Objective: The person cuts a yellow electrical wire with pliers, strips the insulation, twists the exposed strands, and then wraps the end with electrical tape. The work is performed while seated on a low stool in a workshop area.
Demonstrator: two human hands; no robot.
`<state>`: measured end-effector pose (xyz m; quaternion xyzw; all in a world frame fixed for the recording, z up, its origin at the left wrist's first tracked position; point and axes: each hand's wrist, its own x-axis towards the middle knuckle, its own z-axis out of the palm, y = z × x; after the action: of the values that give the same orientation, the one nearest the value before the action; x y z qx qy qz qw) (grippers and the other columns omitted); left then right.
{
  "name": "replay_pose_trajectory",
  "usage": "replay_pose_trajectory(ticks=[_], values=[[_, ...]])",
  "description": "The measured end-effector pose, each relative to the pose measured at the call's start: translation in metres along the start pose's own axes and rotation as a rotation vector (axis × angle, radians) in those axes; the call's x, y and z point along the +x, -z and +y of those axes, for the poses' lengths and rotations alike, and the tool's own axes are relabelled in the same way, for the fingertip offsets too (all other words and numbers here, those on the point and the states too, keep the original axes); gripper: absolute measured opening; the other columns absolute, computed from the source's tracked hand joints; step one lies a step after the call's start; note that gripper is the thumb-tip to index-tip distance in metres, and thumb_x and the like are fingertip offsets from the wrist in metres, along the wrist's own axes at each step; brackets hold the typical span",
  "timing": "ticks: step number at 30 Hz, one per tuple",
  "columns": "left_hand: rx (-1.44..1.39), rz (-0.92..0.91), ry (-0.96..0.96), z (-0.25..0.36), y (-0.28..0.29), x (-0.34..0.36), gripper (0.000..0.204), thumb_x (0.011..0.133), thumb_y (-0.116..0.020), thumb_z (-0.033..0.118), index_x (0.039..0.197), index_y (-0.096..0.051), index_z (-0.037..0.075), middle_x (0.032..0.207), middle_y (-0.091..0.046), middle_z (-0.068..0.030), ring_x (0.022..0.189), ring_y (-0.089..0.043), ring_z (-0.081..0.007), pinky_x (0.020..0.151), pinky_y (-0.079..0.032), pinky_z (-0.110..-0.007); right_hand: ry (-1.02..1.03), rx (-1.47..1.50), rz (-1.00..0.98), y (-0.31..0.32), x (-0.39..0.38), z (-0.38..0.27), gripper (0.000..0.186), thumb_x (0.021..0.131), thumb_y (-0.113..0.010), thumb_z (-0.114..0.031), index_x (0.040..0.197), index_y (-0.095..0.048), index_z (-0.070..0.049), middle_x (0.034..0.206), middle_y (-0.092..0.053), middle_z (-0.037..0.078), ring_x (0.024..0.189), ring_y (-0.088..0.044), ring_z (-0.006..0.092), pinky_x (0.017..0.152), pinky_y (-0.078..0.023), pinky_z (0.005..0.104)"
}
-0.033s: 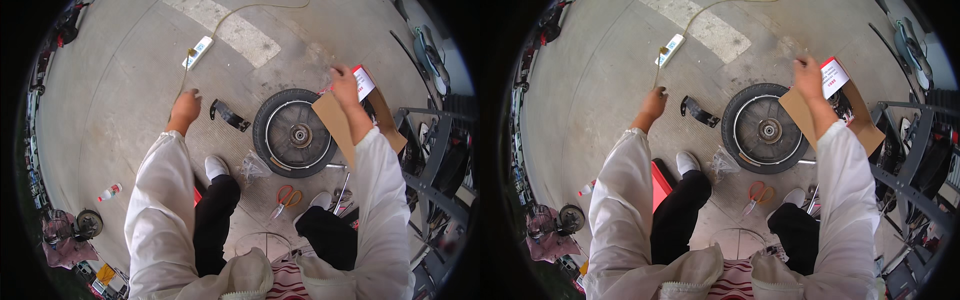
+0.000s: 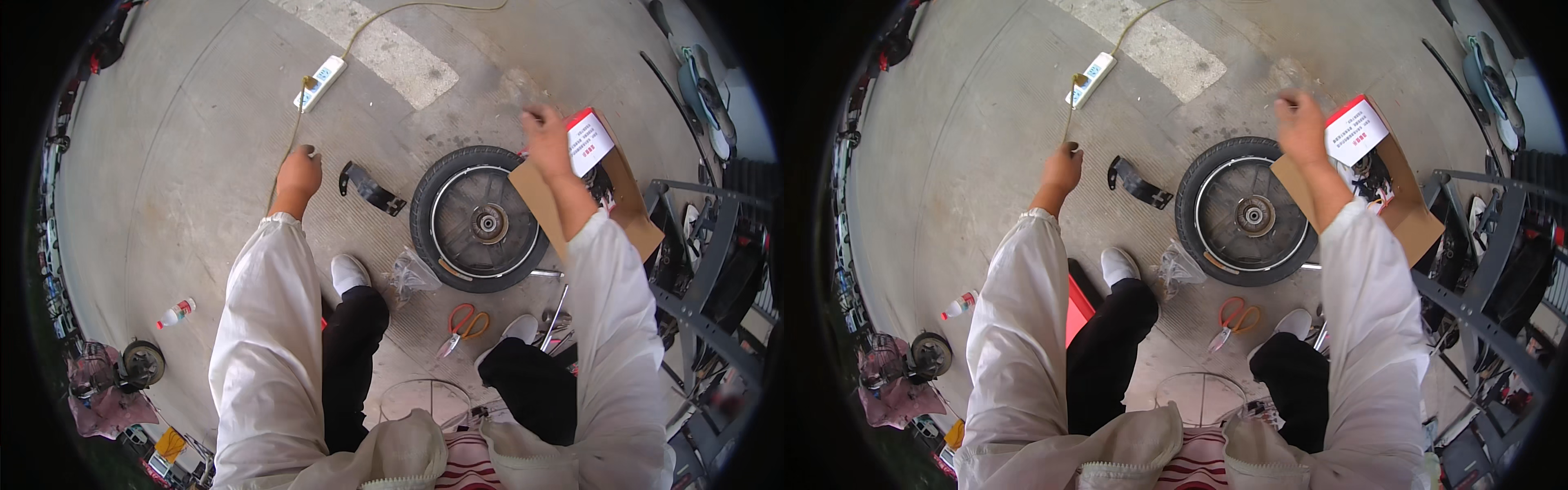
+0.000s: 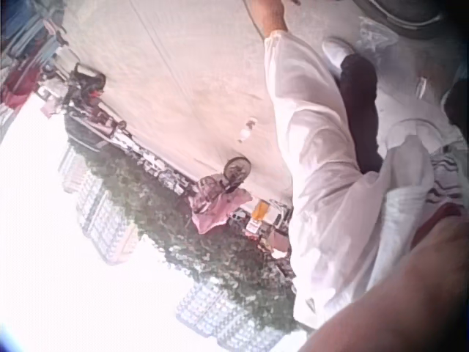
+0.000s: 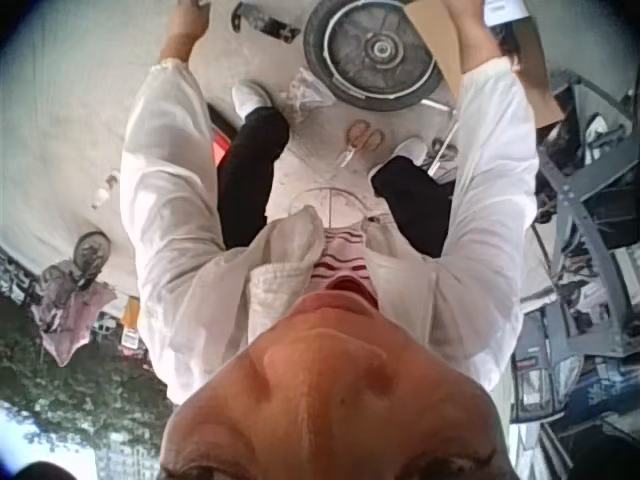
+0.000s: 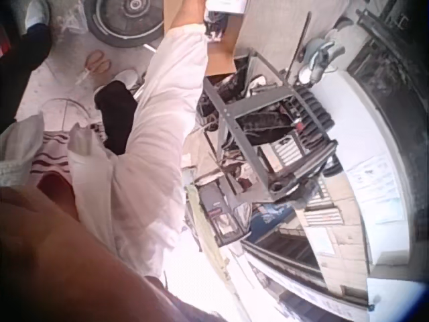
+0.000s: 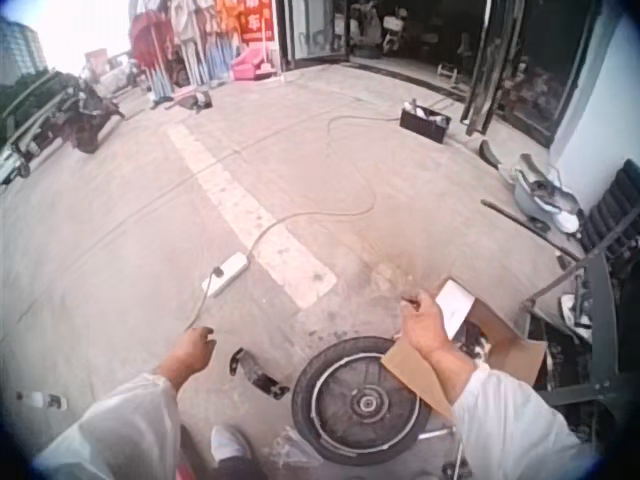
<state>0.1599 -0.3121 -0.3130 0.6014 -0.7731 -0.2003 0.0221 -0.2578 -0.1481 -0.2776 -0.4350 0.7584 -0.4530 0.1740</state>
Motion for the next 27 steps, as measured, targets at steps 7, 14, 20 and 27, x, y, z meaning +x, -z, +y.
replay_pose_trajectory(ticks=[7,14,20,27], values=[[-0.443,-0.343,0.229,0.0,-0.021,-0.115,0.039,0.094,-0.061,0.03,0.122,-0.064,0.002,0.113,-0.069,-0.0203,0.103,-0.068,-0.0332,0.09,-0.052,-0.04,-0.437,0.151,-0.425,-0.066,-0.062,-0.037,0.021,0.094,-0.061,-0.012,0.11,-0.066,0.002,0.1,-0.071,0.014,0.089,-0.067,0.0214,0.083,-0.052,0.0328],[-0.569,-0.351,0.93,-0.134,0.101,-0.443,0.033,0.095,-0.056,0.029,0.107,-0.067,0.001,0.103,-0.07,-0.0222,0.1,-0.067,-0.0375,0.087,-0.051,-0.044,-0.756,-0.019,-0.66,-0.033,-0.129,-0.107,0.02,0.097,-0.057,-0.014,0.109,-0.065,0.0,0.084,-0.066,0.004,0.07,-0.06,0.0115,0.062,-0.049,0.0272],[-0.269,-0.861,1.046,-0.111,0.257,-0.636,0.033,0.091,-0.054,0.035,0.093,-0.069,0.006,0.096,-0.07,-0.0213,0.095,-0.066,-0.041,0.083,-0.052,-0.051,-0.619,-0.243,-0.848,-0.089,-0.061,-0.206,0.023,0.095,-0.061,-0.018,0.101,-0.067,0.003,0.077,-0.067,0.007,0.065,-0.061,0.0134,0.062,-0.05,0.0301],[-0.783,-0.419,1.453,-0.055,0.303,-0.5,0.032,0.092,-0.055,0.034,0.094,-0.069,0.006,0.094,-0.07,-0.0205,0.093,-0.066,-0.0395,0.081,-0.052,-0.05,-0.254,-0.381,-0.861,-0.223,0.096,-0.289,0.031,0.093,-0.061,-0.026,0.099,-0.069,0.003,0.079,-0.071,0.015,0.069,-0.068,0.0239,0.067,-0.053,0.0373]])
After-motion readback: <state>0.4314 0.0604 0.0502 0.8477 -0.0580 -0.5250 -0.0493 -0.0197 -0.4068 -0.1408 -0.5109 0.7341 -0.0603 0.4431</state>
